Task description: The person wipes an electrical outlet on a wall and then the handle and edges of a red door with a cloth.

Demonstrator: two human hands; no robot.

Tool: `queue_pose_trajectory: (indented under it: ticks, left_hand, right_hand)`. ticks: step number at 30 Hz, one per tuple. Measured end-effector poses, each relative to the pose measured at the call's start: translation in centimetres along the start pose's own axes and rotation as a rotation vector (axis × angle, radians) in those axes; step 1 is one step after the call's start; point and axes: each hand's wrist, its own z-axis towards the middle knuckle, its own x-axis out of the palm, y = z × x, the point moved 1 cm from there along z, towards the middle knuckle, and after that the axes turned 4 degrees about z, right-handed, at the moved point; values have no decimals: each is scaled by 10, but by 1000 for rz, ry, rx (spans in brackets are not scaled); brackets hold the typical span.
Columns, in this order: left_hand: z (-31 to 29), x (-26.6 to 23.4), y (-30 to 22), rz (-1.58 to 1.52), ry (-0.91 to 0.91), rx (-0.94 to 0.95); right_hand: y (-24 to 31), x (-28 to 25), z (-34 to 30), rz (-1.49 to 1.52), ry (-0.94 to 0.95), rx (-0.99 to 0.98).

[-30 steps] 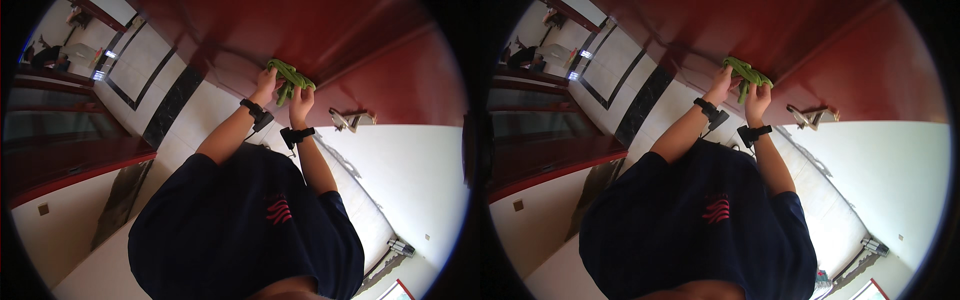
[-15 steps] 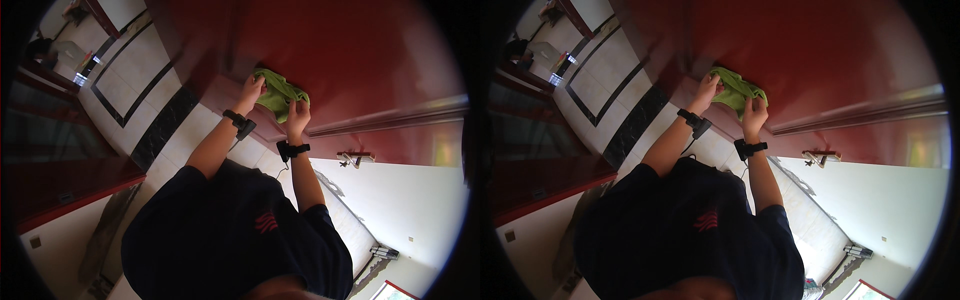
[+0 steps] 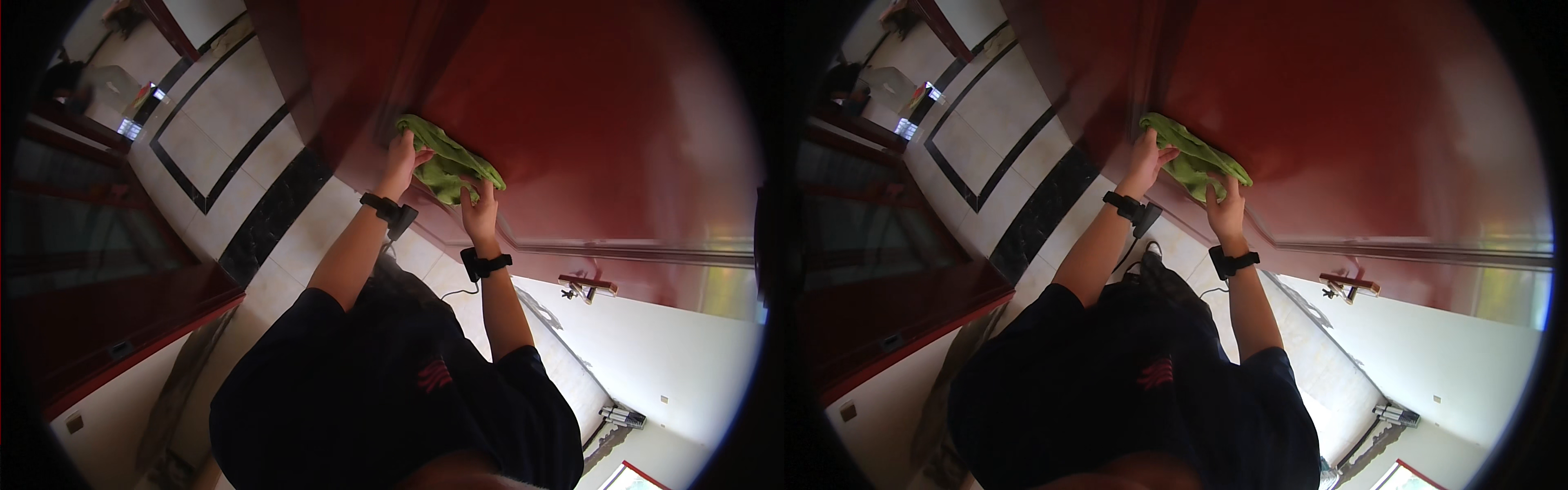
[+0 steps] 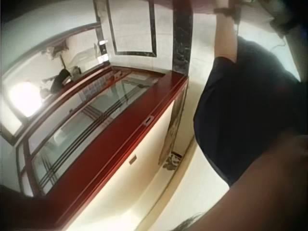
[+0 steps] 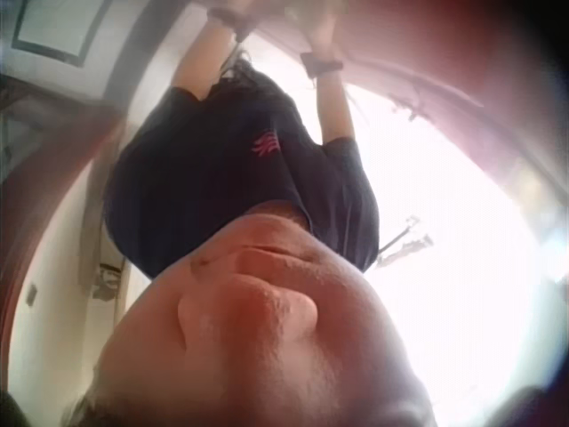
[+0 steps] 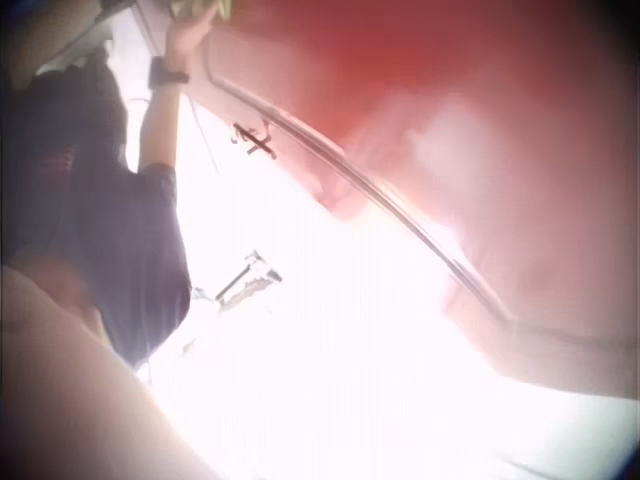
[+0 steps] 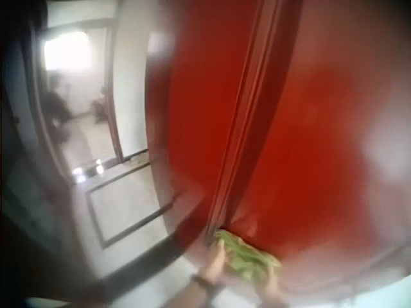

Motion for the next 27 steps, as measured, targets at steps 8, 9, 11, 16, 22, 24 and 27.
queue_pose_trajectory:
  ticks: [8, 9, 11, 16, 22, 24, 27]
  left_hand:
    - [12, -15, -57, 32, 11, 229]
    - [14, -18, -63, 7, -5, 273]
    - [16, -19, -77, 11, -56, 290]
    - [19, -25, -111, 2, -25, 425]
    - [46, -51, -132, -64, 38, 450]
    - [52, -61, -142, -33, 133, 504]
    - [63, -79, -166, -26, 310, 526]
  right_hand:
    - [29, 25, 33, 192, 33, 18]
    - [35, 26, 36, 202, 28, 25]
    - [56, 25, 50, 251, 123, 92]
    - [67, 34, 70, 273, 141, -102]
    - [75, 52, 83, 252, 137, -52]
    - [81, 64, 86, 248, 161, 16]
    - [96, 89, 98, 276, -2, -62]
